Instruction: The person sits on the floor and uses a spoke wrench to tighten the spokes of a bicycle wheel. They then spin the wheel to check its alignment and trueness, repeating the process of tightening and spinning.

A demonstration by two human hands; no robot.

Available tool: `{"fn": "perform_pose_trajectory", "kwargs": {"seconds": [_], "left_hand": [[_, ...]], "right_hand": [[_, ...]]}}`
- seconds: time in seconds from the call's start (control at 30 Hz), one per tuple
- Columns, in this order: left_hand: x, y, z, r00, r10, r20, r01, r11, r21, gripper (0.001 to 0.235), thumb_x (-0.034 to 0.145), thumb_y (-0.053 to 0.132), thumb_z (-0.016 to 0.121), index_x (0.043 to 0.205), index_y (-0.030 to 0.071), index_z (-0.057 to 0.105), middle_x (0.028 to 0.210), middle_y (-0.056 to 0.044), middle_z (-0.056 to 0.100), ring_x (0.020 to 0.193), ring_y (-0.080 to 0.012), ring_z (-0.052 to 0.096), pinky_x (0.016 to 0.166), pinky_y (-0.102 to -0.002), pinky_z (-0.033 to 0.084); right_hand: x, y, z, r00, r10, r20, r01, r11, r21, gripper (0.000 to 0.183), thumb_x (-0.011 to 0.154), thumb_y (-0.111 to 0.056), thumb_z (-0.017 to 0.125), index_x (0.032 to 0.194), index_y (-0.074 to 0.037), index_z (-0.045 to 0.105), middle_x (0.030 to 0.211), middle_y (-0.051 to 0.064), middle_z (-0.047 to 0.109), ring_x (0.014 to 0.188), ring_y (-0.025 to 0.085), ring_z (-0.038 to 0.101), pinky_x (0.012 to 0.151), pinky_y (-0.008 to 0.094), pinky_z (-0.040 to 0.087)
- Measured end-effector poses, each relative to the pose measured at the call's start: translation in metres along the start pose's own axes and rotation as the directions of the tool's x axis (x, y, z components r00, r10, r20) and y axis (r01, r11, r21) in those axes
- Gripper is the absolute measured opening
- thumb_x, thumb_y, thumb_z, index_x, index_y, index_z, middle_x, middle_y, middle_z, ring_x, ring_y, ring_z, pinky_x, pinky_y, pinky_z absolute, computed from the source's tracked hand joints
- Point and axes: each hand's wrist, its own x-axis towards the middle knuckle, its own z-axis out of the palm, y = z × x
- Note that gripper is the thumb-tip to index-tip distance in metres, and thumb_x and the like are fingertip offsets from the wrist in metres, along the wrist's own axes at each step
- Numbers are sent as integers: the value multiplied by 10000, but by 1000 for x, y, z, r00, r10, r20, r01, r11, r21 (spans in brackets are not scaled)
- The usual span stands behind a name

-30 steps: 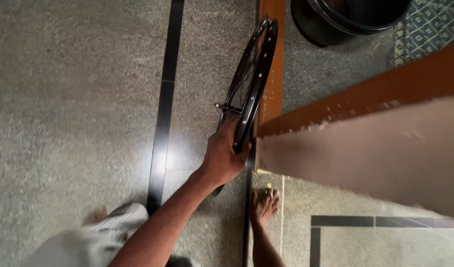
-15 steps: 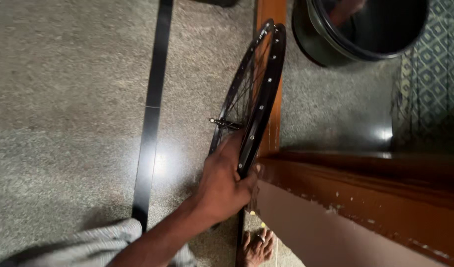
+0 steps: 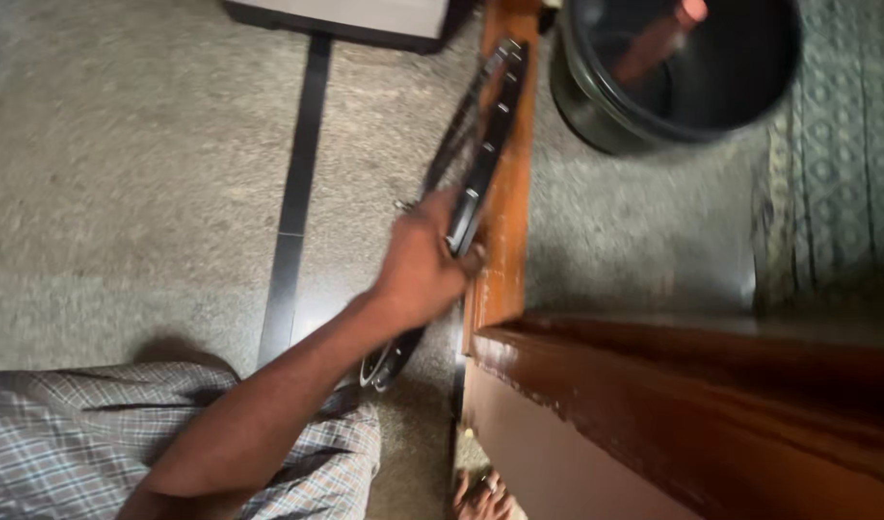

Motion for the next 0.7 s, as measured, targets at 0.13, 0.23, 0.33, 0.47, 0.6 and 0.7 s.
{"fn": "perform_pose_trajectory", "kwargs": {"seconds": [0.13, 0.23, 0.33, 0.47, 0.6, 0.7], "left_hand": [[6, 5, -16, 993, 110, -31, -110, 994, 0, 493, 775, -10, 752, 1251, -3, 626, 901, -134, 705, 792, -227, 707, 743, -355, 570], [-2, -8, -39, 992, 128, -7, -128, 989, -68, 500, 784, -15, 740, 1268, 6, 616, 911, -125, 704, 801, -227, 713, 752, -348, 572], [-13, -32, -69, 966, 256, 33, -251, 961, -119, 405, 809, -22, 745, 1195, 19, 630, 955, -144, 695, 853, -266, 720, 762, -364, 574], [-40, -65, -107, 891, 454, 1, -449, 882, -142, 512, 783, -33, 745, 1273, 3, 603, 1087, -213, 666, 963, -376, 681, 815, -414, 564], [-52, -80, -142, 917, 392, 71, -376, 911, -168, 493, 801, -21, 728, 1272, 3, 584, 1043, -200, 662, 954, -383, 683, 821, -448, 547], [-38, -87, -163, 904, 421, 73, -399, 894, -206, 465, 819, -13, 716, 1264, 23, 587, 1032, -184, 675, 967, -382, 701, 846, -451, 555]], "right_hand": [[4, -3, 0, 997, 57, -55, -58, 998, -18, 698, 896, -504, 626, 1463, -110, 522, 1528, 183, 507, 1446, 412, 411, 1164, 585, 311], [-4, -5, -5, 994, 74, -85, -80, 994, -69, 690, 897, -500, 622, 1460, -113, 526, 1523, 179, 517, 1447, 409, 418, 1169, 582, 313], [-22, -15, -5, 987, 19, -160, -17, 1000, 13, 649, 928, -467, 619, 1468, -119, 524, 1545, 181, 512, 1450, 408, 421, 1176, 574, 318], [-46, -52, 9, 906, 421, -25, -422, 906, -30, 351, 934, -376, 720, 1134, -87, 726, 1160, 130, 739, 1156, 323, 662, 1028, 414, 513], [-78, -151, 31, 867, 498, 25, -449, 757, 475, 188, 904, -196, 712, 996, -65, 812, 888, 144, 762, 744, 258, 707, 709, 332, 531], [-72, -243, 31, 955, 292, 52, -246, 680, 691, 157, 877, -144, 733, 976, -29, 771, 904, 133, 788, 814, 190, 733, 742, 326, 551]]}}
